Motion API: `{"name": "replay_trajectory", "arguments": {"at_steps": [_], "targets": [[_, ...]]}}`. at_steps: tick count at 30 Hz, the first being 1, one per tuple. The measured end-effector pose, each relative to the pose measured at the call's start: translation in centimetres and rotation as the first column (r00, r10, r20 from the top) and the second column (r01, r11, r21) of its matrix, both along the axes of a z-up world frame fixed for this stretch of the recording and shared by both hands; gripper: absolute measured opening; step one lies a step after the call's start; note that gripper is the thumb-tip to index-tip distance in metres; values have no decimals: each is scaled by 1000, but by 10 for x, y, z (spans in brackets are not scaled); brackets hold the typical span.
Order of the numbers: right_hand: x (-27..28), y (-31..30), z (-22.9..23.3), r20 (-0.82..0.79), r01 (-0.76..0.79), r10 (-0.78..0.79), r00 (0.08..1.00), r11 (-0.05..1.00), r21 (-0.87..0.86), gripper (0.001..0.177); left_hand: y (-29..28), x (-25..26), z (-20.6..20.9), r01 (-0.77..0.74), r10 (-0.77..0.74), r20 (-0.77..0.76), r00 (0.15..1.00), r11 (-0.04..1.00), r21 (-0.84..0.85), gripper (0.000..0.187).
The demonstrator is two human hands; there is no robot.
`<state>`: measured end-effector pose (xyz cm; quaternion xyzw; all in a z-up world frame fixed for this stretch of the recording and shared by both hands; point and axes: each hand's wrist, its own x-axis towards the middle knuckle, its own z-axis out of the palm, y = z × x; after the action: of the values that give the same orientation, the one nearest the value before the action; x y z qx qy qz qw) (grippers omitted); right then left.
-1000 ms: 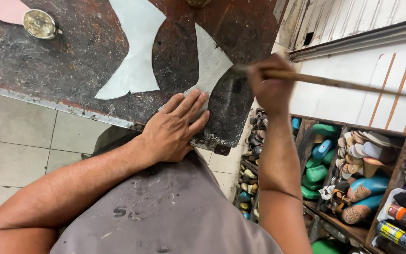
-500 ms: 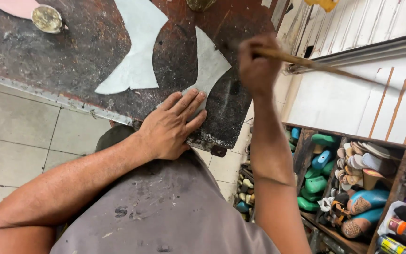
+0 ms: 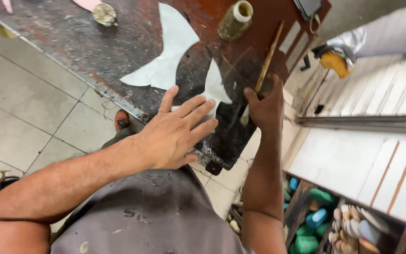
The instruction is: The person applies glue to a white, irregularly shaped piece of material using a brush. They repeatedly dip the brush into a small container to reload the adhesive and spread it evenly across the surface of the material while holding it down on a workbench.
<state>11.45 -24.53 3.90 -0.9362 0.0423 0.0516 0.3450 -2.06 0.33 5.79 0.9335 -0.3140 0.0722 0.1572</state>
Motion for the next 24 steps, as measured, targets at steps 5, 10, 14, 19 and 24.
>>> {"name": "replay_trajectory", "arguments": {"at_steps": [5, 10, 14, 19, 24], "targets": [[-31, -1, 15, 162, 54, -9, 987, 960, -275, 75, 20, -17, 46, -78, 73, -39, 997, 988, -131, 101], [-105, -4, 24, 445, -641, 468, 764, 633, 434, 99, 71, -49, 95, -4, -94, -276, 957, 943, -332, 97], [-168, 89, 10, 562, -756, 521, 642, 553, 351, 92, 131, -87, 95, 28, -154, -299, 942, 922, -385, 92], [-182, 196, -5, 509, -777, 602, 615, 572, 262, 52, 232, -147, 74, -102, -152, -506, 849, 893, -439, 95], [-215, 344, 1, 598, -807, 643, 478, 590, 11, 32, 342, -221, 31, -279, 28, -443, 896, 812, -513, 91]]}}
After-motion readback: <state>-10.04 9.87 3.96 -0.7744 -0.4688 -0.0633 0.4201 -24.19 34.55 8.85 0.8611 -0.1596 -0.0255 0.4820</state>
